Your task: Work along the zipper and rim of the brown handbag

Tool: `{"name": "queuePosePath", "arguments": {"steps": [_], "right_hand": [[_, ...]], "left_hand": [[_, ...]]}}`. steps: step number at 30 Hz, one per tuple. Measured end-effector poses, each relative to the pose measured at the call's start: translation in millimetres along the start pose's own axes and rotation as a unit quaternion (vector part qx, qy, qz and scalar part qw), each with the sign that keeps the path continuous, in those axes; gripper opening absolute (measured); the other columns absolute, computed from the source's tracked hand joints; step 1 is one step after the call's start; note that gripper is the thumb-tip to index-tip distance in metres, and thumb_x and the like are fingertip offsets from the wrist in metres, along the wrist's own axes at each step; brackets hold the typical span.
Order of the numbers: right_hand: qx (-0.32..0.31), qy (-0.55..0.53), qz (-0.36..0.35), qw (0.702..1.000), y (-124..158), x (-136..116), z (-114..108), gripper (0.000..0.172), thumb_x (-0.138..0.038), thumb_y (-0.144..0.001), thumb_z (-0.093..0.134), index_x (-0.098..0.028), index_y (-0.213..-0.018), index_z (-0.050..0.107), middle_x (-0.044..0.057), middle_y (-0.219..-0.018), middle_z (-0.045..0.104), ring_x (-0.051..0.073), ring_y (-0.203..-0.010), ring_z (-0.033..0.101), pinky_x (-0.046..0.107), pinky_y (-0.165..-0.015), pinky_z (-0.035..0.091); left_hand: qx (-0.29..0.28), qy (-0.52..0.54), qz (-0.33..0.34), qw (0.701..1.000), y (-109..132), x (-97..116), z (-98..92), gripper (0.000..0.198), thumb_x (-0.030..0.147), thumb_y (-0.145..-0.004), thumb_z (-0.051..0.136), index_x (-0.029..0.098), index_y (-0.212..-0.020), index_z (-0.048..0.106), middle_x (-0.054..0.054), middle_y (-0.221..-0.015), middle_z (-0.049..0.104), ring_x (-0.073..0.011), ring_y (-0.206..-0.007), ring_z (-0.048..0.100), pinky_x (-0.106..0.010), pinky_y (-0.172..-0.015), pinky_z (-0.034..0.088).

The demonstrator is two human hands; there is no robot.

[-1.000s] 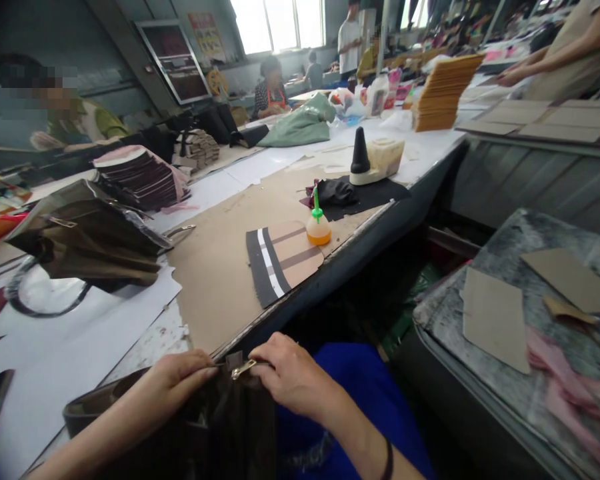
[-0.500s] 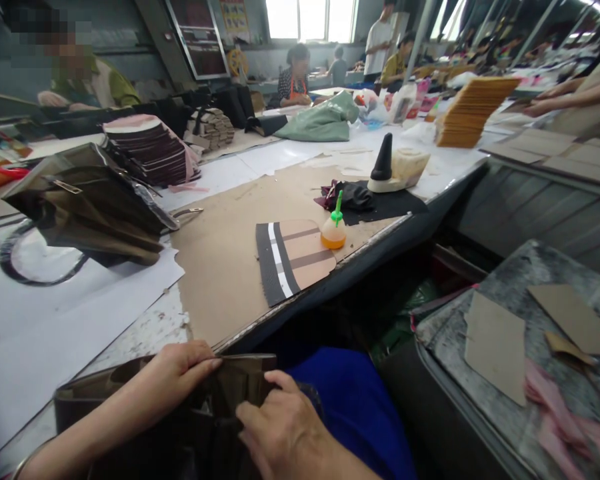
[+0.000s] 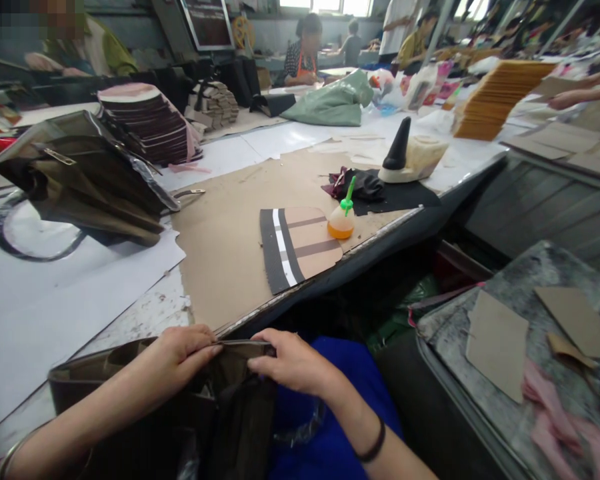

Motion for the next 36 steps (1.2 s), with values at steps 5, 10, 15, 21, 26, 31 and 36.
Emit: {"name": "queuePosePath", "arguments": {"steps": [5, 10, 15, 21, 26, 31, 36], "right_hand": [[0.006, -0.02, -0.074, 0.997, -5.2, 1.8, -0.7, 0.026, -0.028, -0.084, 0.041, -0.017, -0.099, 0.059, 0.002, -0.082, 0.059, 0.013, -0.074, 0.052, 0.023, -0.066, 0.04], [-0.009, -0.059, -0.086, 0.994, -15.1, 12.8, 3.8, 0.025, -0.03, -0.083, 0.043, -0.014, -0.094, 0.059, 0.002, -0.077, 0.057, 0.012, -0.07, 0.05, 0.022, -0.063, 0.039], [-0.02, -0.046, -0.08, 0.996, -22.0, 14.4, 4.4, 0.025, -0.032, -0.081, 0.045, -0.012, -0.089, 0.058, 0.001, -0.072, 0.055, 0.011, -0.067, 0.048, 0.021, -0.06, 0.038], [-0.023, -0.033, -0.082, 0.996, -25.0, 16.5, 4.6, 0.022, -0.03, -0.081, 0.046, -0.012, -0.086, 0.058, 0.001, -0.072, 0.055, 0.011, -0.067, 0.048, 0.021, -0.061, 0.037], [-0.032, -0.068, -0.09, 0.993, -28.3, 18.1, 6.0, 0.023, -0.031, -0.081, 0.046, -0.011, -0.084, 0.057, 0.001, -0.072, 0.053, 0.011, -0.067, 0.047, 0.02, -0.061, 0.037], [-0.048, -0.12, -0.083, 0.988, -31.4, 20.5, 6.4, 0.027, -0.035, -0.081, 0.048, -0.011, -0.088, 0.058, 0.001, -0.071, 0.054, 0.011, -0.065, 0.047, 0.02, -0.06, 0.036], [-0.06, -0.147, -0.07, 0.985, -34.1, 25.1, 4.9, 0.03, -0.038, -0.079, 0.05, -0.011, -0.089, 0.059, 0.002, -0.072, 0.055, 0.011, -0.066, 0.047, 0.021, -0.06, 0.036]], "left_hand": [[0.0, 0.01, 0.019, 1.0, 14.3, -3.4, -1.2, 0.024, 0.023, -0.08, 0.043, 0.018, -0.072, 0.066, -0.004, -0.096, 0.06, -0.0184, -0.088, 0.052, -0.031, -0.084, 0.036], [0.024, -0.08, -0.035, 0.996, 21.2, -12.5, -1.4, 0.026, 0.027, -0.08, 0.042, 0.02, -0.078, 0.067, -0.005, -0.108, 0.058, -0.0259, -0.102, 0.046, -0.045, -0.092, 0.028], [0.012, -0.088, -0.092, 0.992, 16.6, -19.7, -3.5, 0.03, 0.026, -0.081, 0.038, 0.017, -0.08, 0.067, -0.007, -0.1, 0.062, -0.0233, -0.095, 0.052, -0.038, -0.089, 0.034], [0.014, -0.049, -0.095, 0.994, 10.2, -25.0, -3.0, 0.025, 0.025, -0.078, 0.042, 0.018, -0.07, 0.065, -0.004, -0.083, 0.065, -0.0183, -0.08, 0.056, -0.027, -0.078, 0.04], [0.001, -0.08, -0.119, 0.99, 7.8, -25.6, -1.1, 0.024, 0.023, -0.08, 0.042, 0.016, -0.074, 0.064, -0.005, -0.083, 0.063, -0.0178, -0.079, 0.056, -0.026, -0.076, 0.04], [-0.027, -0.116, -0.132, 0.984, 5.7, -20.4, -0.1, 0.026, 0.021, -0.082, 0.041, 0.01, -0.074, 0.064, -0.009, -0.083, 0.061, -0.0189, -0.078, 0.056, -0.026, -0.073, 0.041], [-0.015, -0.111, -0.123, 0.986, 5.0, -22.4, 3.3, 0.025, 0.02, -0.082, 0.043, 0.011, -0.068, 0.062, -0.007, -0.077, 0.06, -0.0164, -0.072, 0.055, -0.024, -0.068, 0.04]]}}
Point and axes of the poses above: each hand's wrist, its own y-axis away from the middle knuckle, its own z-axis out of the palm, x = y × z, the point moved 1 cm from there along -y, towards the middle knuckle
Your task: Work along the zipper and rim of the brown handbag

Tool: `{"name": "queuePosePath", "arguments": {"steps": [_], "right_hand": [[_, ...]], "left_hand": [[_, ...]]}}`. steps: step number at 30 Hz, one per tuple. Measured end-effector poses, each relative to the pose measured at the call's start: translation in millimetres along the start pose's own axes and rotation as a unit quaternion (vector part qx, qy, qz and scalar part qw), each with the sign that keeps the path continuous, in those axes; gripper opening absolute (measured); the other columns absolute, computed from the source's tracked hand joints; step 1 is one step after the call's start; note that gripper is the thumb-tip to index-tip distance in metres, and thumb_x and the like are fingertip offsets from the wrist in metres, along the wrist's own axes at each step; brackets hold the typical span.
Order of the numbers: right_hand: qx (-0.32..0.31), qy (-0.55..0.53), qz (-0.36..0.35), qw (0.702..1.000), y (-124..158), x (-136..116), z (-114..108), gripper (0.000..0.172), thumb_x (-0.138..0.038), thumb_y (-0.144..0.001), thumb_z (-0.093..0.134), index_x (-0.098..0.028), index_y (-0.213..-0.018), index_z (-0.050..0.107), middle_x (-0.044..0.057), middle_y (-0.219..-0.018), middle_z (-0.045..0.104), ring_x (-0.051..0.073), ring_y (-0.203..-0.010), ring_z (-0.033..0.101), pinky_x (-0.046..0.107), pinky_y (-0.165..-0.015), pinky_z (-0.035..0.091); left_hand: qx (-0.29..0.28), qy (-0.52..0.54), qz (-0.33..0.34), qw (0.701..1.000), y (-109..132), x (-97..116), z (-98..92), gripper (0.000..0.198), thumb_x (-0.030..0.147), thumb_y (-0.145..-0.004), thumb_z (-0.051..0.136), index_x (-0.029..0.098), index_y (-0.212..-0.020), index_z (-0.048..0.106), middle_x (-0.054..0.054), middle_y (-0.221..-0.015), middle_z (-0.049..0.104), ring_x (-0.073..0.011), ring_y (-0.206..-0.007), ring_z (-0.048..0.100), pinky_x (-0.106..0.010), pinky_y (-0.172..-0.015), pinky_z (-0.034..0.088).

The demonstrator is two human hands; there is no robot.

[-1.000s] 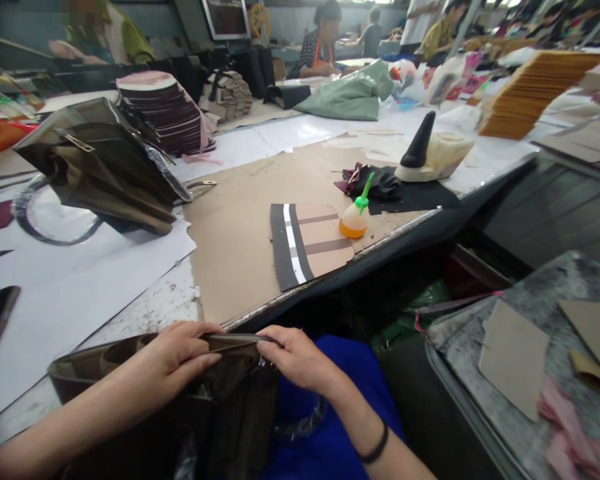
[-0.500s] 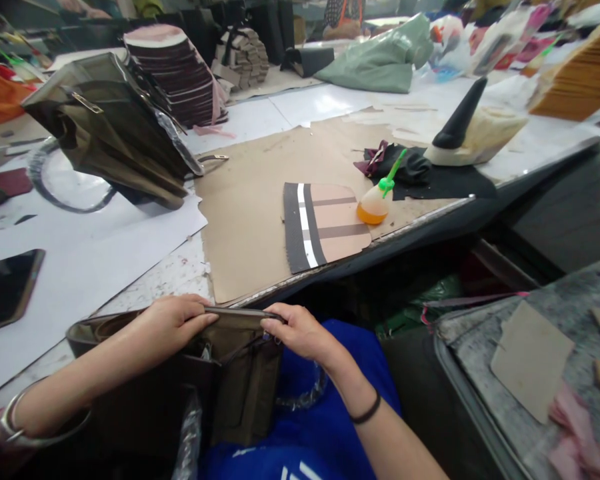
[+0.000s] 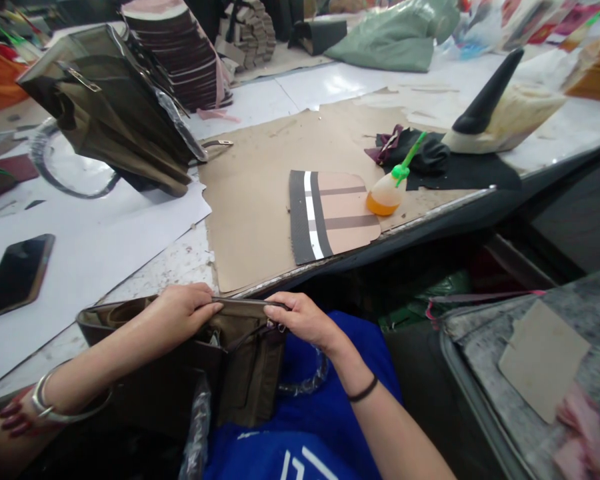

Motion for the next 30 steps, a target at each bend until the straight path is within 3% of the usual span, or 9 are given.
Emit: {"name": "queuePosePath", "arguments": {"steps": [6, 11, 14, 17, 19, 24, 27, 30], "right_hand": [[-0.011, -0.025, 0.016, 1.0, -6.7, 3.7, 0.2, 0.031, -0.037, -0.078, 0.051, -0.01, -0.09, 0.059, 0.002, -0.072, 0.055, 0.011, -0.065, 0.048, 0.021, -0.059, 0.037], [-0.043, 0.043, 0.036, 0.997, -12.9, -9.6, -3.7, 0.027, -0.03, -0.077, 0.049, -0.01, -0.091, 0.059, 0.002, -0.074, 0.056, 0.011, -0.065, 0.048, 0.021, -0.06, 0.038], [-0.108, 0.144, 0.045, 0.983, -22.5, -26.5, -8.5, 0.023, -0.023, -0.075, 0.048, -0.01, -0.089, 0.06, 0.001, -0.073, 0.056, 0.011, -0.064, 0.047, 0.021, -0.059, 0.037], [-0.194, 0.242, 0.057, 0.949, -35.8, -37.9, -8.1, 0.02, -0.027, -0.075, 0.049, -0.01, -0.078, 0.06, -0.001, -0.06, 0.049, 0.01, -0.056, 0.041, 0.019, -0.049, 0.033], [-0.22, 0.265, 0.054, 0.937, -43.0, -37.8, -3.8, 0.021, -0.03, -0.076, 0.049, -0.012, -0.068, 0.056, -0.003, -0.054, 0.042, 0.008, -0.051, 0.036, 0.019, -0.045, 0.029], [-0.186, 0.172, 0.037, 0.967, -45.9, -23.6, 8.1, 0.026, -0.034, -0.078, 0.044, -0.015, -0.061, 0.045, -0.004, -0.054, 0.035, 0.007, -0.051, 0.032, 0.019, -0.046, 0.028], [-0.16, 0.177, 0.035, 0.97, -42.0, -20.7, 9.5, 0.027, -0.035, -0.078, 0.045, -0.015, -0.059, 0.042, -0.004, -0.053, 0.034, 0.008, -0.051, 0.031, 0.019, -0.045, 0.026], [-0.152, 0.192, 0.021, 0.969, -38.7, -22.1, 8.6, 0.028, -0.035, -0.078, 0.044, -0.015, -0.059, 0.041, -0.004, -0.054, 0.033, 0.008, -0.052, 0.032, 0.019, -0.048, 0.027]], "left_hand": [[0.012, 0.005, -0.001, 1.0, 1.5, -0.8, 2.9, 0.025, 0.018, -0.082, 0.042, 0.011, -0.068, 0.062, -0.007, -0.076, 0.06, -0.0167, -0.071, 0.055, -0.025, -0.067, 0.039], [0.022, 0.002, -0.012, 1.0, 4.7, 1.5, 3.6, 0.025, 0.019, -0.082, 0.04, 0.01, -0.073, 0.062, -0.008, -0.077, 0.06, -0.0182, -0.073, 0.055, -0.027, -0.071, 0.039], [0.032, 0.008, -0.015, 0.999, 5.2, 1.8, 4.0, 0.025, 0.019, -0.082, 0.041, 0.01, -0.073, 0.062, -0.008, -0.076, 0.06, -0.0182, -0.073, 0.054, -0.027, -0.071, 0.039], [0.039, 0.015, -0.006, 0.999, 5.8, 2.1, 3.6, 0.025, 0.018, -0.082, 0.041, 0.009, -0.073, 0.063, -0.009, -0.076, 0.06, -0.0189, -0.073, 0.055, -0.028, -0.07, 0.039], [0.043, 0.02, -0.005, 0.999, 6.9, 1.8, 3.6, 0.026, 0.017, -0.082, 0.04, 0.009, -0.072, 0.063, -0.009, -0.076, 0.06, -0.0194, -0.073, 0.055, -0.029, -0.071, 0.039], [0.039, 0.026, -0.001, 0.999, 14.7, -7.1, 5.3, 0.025, 0.019, -0.081, 0.042, 0.011, -0.074, 0.064, -0.011, -0.087, 0.061, -0.0217, -0.082, 0.054, -0.033, -0.076, 0.039], [0.072, 0.015, -0.02, 0.997, 24.5, -20.8, 1.3, 0.022, 0.023, -0.078, 0.048, 0.016, -0.066, 0.065, -0.01, -0.11, 0.055, -0.0265, -0.102, 0.047, -0.045, -0.09, 0.027], [0.055, 0.038, -0.042, 0.997, 35.6, -37.0, -6.8, 0.021, 0.023, -0.076, 0.05, 0.019, -0.061, 0.064, -0.007, -0.11, 0.057, -0.0259, -0.105, 0.045, -0.046, -0.093, 0.022]]}}
Point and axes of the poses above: each hand's wrist, its own y-axis away from the middle knuckle, its own z-axis out of the palm, x = y × z, the point moved 1 cm from there along -y, towards the middle knuckle
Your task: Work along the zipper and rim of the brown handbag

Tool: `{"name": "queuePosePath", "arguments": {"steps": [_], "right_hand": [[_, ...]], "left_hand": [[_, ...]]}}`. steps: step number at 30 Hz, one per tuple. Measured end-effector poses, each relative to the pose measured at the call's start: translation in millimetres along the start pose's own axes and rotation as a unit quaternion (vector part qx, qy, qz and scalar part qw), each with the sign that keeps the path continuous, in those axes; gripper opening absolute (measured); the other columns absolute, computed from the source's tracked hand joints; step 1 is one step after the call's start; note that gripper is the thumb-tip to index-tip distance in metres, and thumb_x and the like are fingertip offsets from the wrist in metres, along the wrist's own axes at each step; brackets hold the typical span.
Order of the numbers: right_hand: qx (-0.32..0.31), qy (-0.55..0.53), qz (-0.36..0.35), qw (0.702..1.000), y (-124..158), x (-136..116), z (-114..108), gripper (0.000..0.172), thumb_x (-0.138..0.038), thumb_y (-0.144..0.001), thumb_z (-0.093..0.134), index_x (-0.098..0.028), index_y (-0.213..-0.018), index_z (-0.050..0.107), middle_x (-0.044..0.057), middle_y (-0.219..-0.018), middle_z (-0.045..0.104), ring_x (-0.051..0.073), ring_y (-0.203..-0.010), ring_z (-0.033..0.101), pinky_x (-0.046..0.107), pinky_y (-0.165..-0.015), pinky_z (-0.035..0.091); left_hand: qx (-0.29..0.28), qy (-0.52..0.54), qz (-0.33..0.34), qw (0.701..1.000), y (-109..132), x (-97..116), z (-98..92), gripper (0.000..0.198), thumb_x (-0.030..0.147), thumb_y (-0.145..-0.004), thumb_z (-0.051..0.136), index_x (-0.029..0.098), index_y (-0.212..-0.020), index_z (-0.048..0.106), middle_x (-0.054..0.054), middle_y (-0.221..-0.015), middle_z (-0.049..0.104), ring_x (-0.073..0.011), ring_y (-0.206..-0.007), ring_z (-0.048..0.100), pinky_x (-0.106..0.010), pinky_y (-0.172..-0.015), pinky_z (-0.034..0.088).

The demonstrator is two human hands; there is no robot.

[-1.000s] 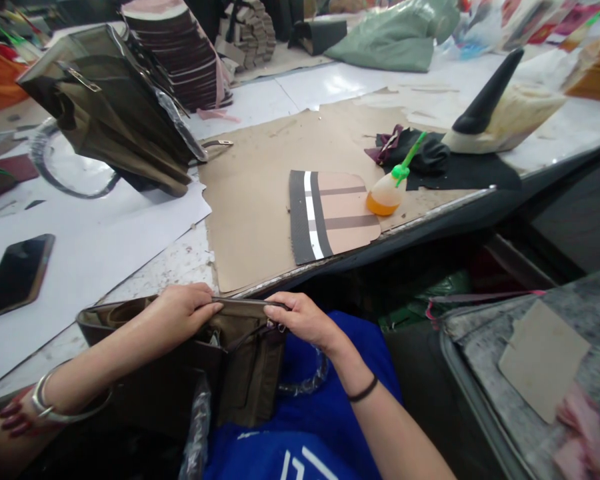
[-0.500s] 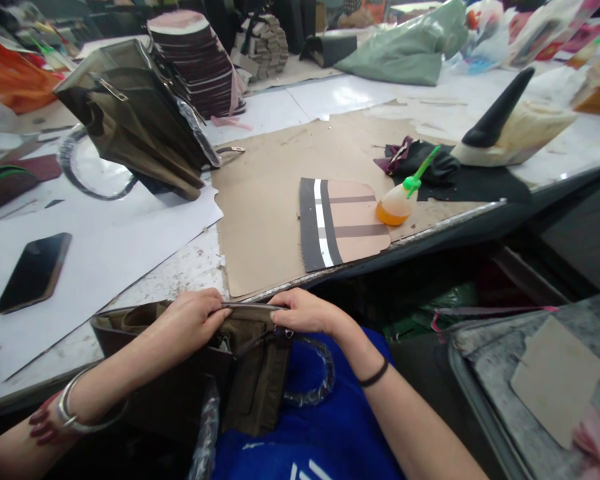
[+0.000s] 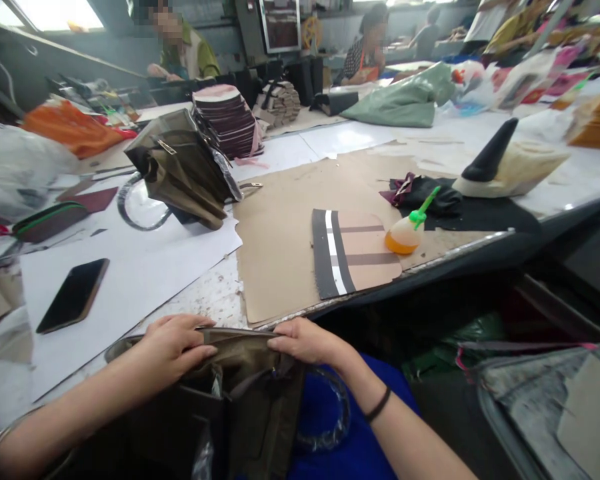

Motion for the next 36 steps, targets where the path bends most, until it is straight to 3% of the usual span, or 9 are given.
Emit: {"name": "queuePosePath", "arguments": {"steps": [4, 7, 10, 24, 27, 31, 36], "right_hand": [[0.001, 0.002, -0.003, 1.0, 3.0, 1.1, 0.3, 0.029, -0.037, -0.08, 0.043, -0.015, -0.06, 0.042, -0.004, -0.057, 0.033, 0.008, -0.054, 0.032, 0.02, -0.05, 0.027], [-0.015, -0.01, -0.001, 1.0, 4.2, 2.6, 1.4, 0.029, -0.037, -0.08, 0.043, -0.015, -0.062, 0.043, -0.004, -0.058, 0.033, 0.008, -0.055, 0.032, 0.02, -0.051, 0.028], [-0.018, -0.011, -0.002, 1.0, 4.7, 2.0, 1.6, 0.03, -0.038, -0.081, 0.042, -0.015, -0.062, 0.042, -0.004, -0.058, 0.032, 0.008, -0.055, 0.031, 0.021, -0.052, 0.027], [-0.033, -0.078, -0.007, 0.996, 7.0, 3.0, 3.7, 0.032, -0.041, -0.079, 0.047, -0.013, -0.065, 0.046, -0.003, -0.06, 0.034, 0.008, -0.057, 0.032, 0.019, -0.052, 0.028], [-0.034, -0.119, -0.002, 0.992, 10.7, 4.8, 2.2, 0.034, -0.042, -0.077, 0.05, -0.012, -0.064, 0.046, -0.003, -0.06, 0.034, 0.007, -0.056, 0.032, 0.019, -0.051, 0.027], [-0.024, -0.231, 0.017, 0.972, 28.6, 8.5, 1.1, 0.035, -0.043, -0.074, 0.055, -0.011, -0.064, 0.046, -0.003, -0.058, 0.036, 0.006, -0.052, 0.031, 0.017, -0.048, 0.024], [0.055, -0.347, 0.026, 0.936, 52.8, 9.8, 12.2, 0.035, -0.043, -0.072, 0.059, -0.009, -0.069, 0.051, -0.001, -0.059, 0.044, 0.006, -0.05, 0.036, 0.017, -0.046, 0.025]], "left_hand": [[-0.024, 0.066, 0.003, 0.998, 7.3, -16.1, -8.9, 0.026, 0.027, -0.076, 0.045, 0.017, -0.059, 0.061, -0.005, -0.091, 0.063, -0.0196, -0.085, 0.055, -0.028, -0.077, 0.038], [-0.019, 0.092, -0.015, 0.995, 8.7, -21.4, -8.8, 0.028, 0.031, -0.077, 0.042, 0.017, -0.06, 0.059, -0.002, -0.07, 0.062, -0.0159, -0.064, 0.054, -0.023, -0.061, 0.039], [-0.025, 0.085, -0.048, 0.995, 7.5, -21.3, -7.6, 0.03, 0.032, -0.077, 0.04, 0.016, -0.061, 0.059, -0.002, -0.059, 0.059, -0.0161, -0.057, 0.052, -0.023, -0.054, 0.037], [-0.026, -0.01, -0.065, 0.997, 0.1, -16.8, -2.6, 0.034, 0.033, -0.077, 0.038, 0.014, -0.061, 0.061, -0.006, -0.06, 0.061, -0.0172, -0.057, 0.053, -0.024, -0.052, 0.034], [-0.032, -0.031, -0.066, 0.997, 3.2, -6.7, -8.0, 0.033, 0.031, -0.079, 0.038, 0.013, -0.065, 0.062, -0.007, -0.066, 0.063, -0.018, -0.062, 0.055, -0.024, -0.054, 0.036], [-0.021, -0.103, -0.04, 0.994, 3.5, 22.4, -28.3, 0.03, 0.028, -0.08, 0.04, 0.012, -0.069, 0.063, -0.009, -0.075, 0.064, -0.0199, -0.072, 0.058, -0.025, -0.063, 0.04], [-0.001, -0.195, 0.043, 0.98, -14.8, 60.1, -63.3, 0.024, 0.021, -0.075, 0.046, 0.011, -0.064, 0.065, -0.011, -0.063, 0.063, -0.0219, -0.062, 0.059, -0.028, -0.057, 0.042]]}}
Point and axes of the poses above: each hand's wrist, its own y-axis away from the middle knuckle, its own z-axis out of the palm, x = y × z, the point moved 1 cm from there along -y, towards the middle knuckle
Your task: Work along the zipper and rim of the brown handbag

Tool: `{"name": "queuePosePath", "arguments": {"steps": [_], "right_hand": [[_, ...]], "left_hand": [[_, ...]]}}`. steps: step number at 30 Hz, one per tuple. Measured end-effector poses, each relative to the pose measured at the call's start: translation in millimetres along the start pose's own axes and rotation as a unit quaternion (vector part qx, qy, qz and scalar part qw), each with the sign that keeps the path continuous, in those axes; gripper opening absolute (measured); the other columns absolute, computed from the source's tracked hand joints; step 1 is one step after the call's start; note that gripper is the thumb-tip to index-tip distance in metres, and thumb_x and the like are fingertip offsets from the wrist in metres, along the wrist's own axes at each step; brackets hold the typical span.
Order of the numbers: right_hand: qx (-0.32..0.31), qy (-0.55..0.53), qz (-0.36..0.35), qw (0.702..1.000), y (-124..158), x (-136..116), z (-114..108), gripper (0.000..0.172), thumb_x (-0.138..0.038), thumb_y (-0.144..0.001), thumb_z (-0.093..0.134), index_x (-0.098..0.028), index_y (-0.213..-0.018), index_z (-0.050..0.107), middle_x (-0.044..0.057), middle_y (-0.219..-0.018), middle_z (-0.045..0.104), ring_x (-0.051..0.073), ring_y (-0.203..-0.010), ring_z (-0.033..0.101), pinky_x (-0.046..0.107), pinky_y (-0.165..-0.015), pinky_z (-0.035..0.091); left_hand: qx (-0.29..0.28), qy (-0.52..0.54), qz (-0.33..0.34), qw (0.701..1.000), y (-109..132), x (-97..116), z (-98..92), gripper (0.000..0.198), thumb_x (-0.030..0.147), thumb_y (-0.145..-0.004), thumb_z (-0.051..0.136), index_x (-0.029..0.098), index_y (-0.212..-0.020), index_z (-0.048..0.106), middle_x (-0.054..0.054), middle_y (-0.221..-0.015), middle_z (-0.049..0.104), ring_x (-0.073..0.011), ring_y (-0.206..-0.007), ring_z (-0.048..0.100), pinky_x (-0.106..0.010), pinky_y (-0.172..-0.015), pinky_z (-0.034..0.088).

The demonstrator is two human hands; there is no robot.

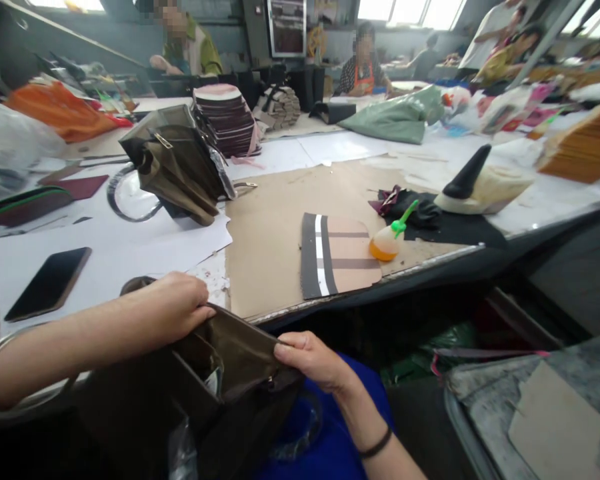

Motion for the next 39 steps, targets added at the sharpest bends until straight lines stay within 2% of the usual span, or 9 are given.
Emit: {"name": "queuePosePath", "arguments": {"steps": [4, 7, 12, 17, 23, 28, 32, 35, 39], "right_hand": [[0.057, -0.087, -0.059, 0.993, 3.9, 10.8, 21.8, 0.031, -0.041, -0.075, 0.057, -0.009, -0.077, 0.056, 0.001, -0.064, 0.048, 0.008, -0.057, 0.043, 0.019, -0.054, 0.033], [0.107, -0.128, -0.101, 0.981, 1.2, 20.4, 36.1, 0.027, -0.038, -0.078, 0.055, -0.011, -0.083, 0.059, 0.002, -0.068, 0.052, 0.01, -0.063, 0.046, 0.022, -0.061, 0.037], [0.173, -0.152, -0.104, 0.968, -2.9, 35.7, 36.2, 0.027, -0.038, -0.076, 0.057, -0.012, -0.085, 0.058, 0.002, -0.071, 0.055, 0.012, -0.065, 0.05, 0.024, -0.063, 0.04], [0.216, -0.16, -0.075, 0.96, -6.9, 46.0, 29.8, 0.031, -0.04, -0.07, 0.062, -0.012, -0.08, 0.055, 0.001, -0.068, 0.055, 0.013, -0.061, 0.051, 0.025, -0.059, 0.041], [0.216, -0.183, -0.067, 0.957, -8.3, 49.4, 30.8, 0.034, -0.041, -0.069, 0.063, -0.012, -0.084, 0.056, 0.003, -0.073, 0.058, 0.014, -0.063, 0.054, 0.027, -0.063, 0.043], [0.173, -0.234, -0.054, 0.955, -6.9, 45.0, 31.4, 0.039, -0.037, -0.066, 0.067, -0.01, -0.092, 0.056, 0.006, -0.077, 0.061, 0.015, -0.065, 0.057, 0.028, -0.066, 0.043], [0.164, -0.219, -0.054, 0.96, -6.9, 39.5, 30.7, 0.043, -0.037, -0.062, 0.07, -0.01, -0.092, 0.058, 0.006, -0.078, 0.061, 0.015, -0.067, 0.057, 0.026, -0.066, 0.043], [0.193, -0.2, -0.051, 0.959, -8.6, 40.9, 27.0, 0.043, -0.039, -0.059, 0.071, -0.01, -0.088, 0.059, 0.004, -0.075, 0.061, 0.014, -0.065, 0.056, 0.025, -0.063, 0.042], [0.225, -0.17, -0.046, 0.958, -13.4, 46.5, 19.6, 0.039, -0.041, -0.056, 0.071, -0.01, -0.077, 0.058, 0.001, -0.066, 0.057, 0.01, -0.055, 0.05, 0.021, -0.053, 0.038]], "left_hand": [[0.044, -0.084, 0.092, 0.991, -17.2, 13.0, -33.2, 0.019, 0.015, -0.069, 0.051, 0.011, -0.056, 0.064, -0.01, -0.053, 0.06, -0.0232, -0.05, 0.058, -0.029, -0.047, 0.041], [0.054, -0.128, 0.151, 0.979, -33.4, 23.0, -39.6, 0.015, 0.004, -0.064, 0.052, 0.01, -0.057, 0.064, -0.01, -0.055, 0.062, -0.0233, -0.052, 0.058, -0.029, -0.05, 0.042], [0.113, -0.139, 0.235, 0.955, -76.6, 29.9, -3.9, 0.016, 0.003, -0.063, 0.049, 0.011, -0.058, 0.062, -0.01, -0.056, 0.062, -0.0238, -0.054, 0.059, -0.032, -0.054, 0.043], [0.105, -0.144, 0.261, 0.949, -103.6, 30.2, 21.4, 0.018, 0.001, -0.063, 0.047, 0.01, -0.057, 0.062, -0.01, -0.052, 0.06, -0.0229, -0.052, 0.059, -0.03, -0.052, 0.043], [0.093, -0.144, 0.269, 0.948, -107.5, 30.4, 20.7, 0.018, 0.002, -0.065, 0.048, 0.011, -0.058, 0.063, -0.01, -0.053, 0.061, -0.0205, -0.053, 0.059, -0.028, -0.054, 0.043], [0.087, -0.139, 0.27, 0.949, -113.8, 31.9, 28.9, 0.016, 0.005, -0.065, 0.05, 0.011, -0.057, 0.062, -0.009, -0.055, 0.061, -0.0193, -0.054, 0.059, -0.026, -0.056, 0.043], [0.088, -0.132, 0.27, 0.95, -116.1, 32.1, 31.1, 0.017, 0.005, -0.065, 0.048, 0.011, -0.057, 0.062, -0.009, -0.054, 0.06, -0.0188, -0.053, 0.057, -0.026, -0.055, 0.042], [0.103, -0.124, 0.276, 0.948, -108.7, 31.0, 23.8, 0.018, 0.007, -0.068, 0.046, 0.011, -0.062, 0.062, -0.009, -0.06, 0.06, -0.019, -0.058, 0.056, -0.028, -0.06, 0.043], [0.116, -0.079, 0.298, 0.944, -84.0, 26.1, 5.3, 0.022, 0.011, -0.073, 0.043, 0.013, -0.059, 0.06, -0.01, -0.085, 0.059, -0.0209, -0.077, 0.052, -0.03, -0.069, 0.041]]}}
Point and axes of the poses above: each hand's wrist, its own y-axis away from the middle knuckle, its own z-axis out of the palm, x = y × z, the point moved 1 cm from there along -y, towards the middle knuckle
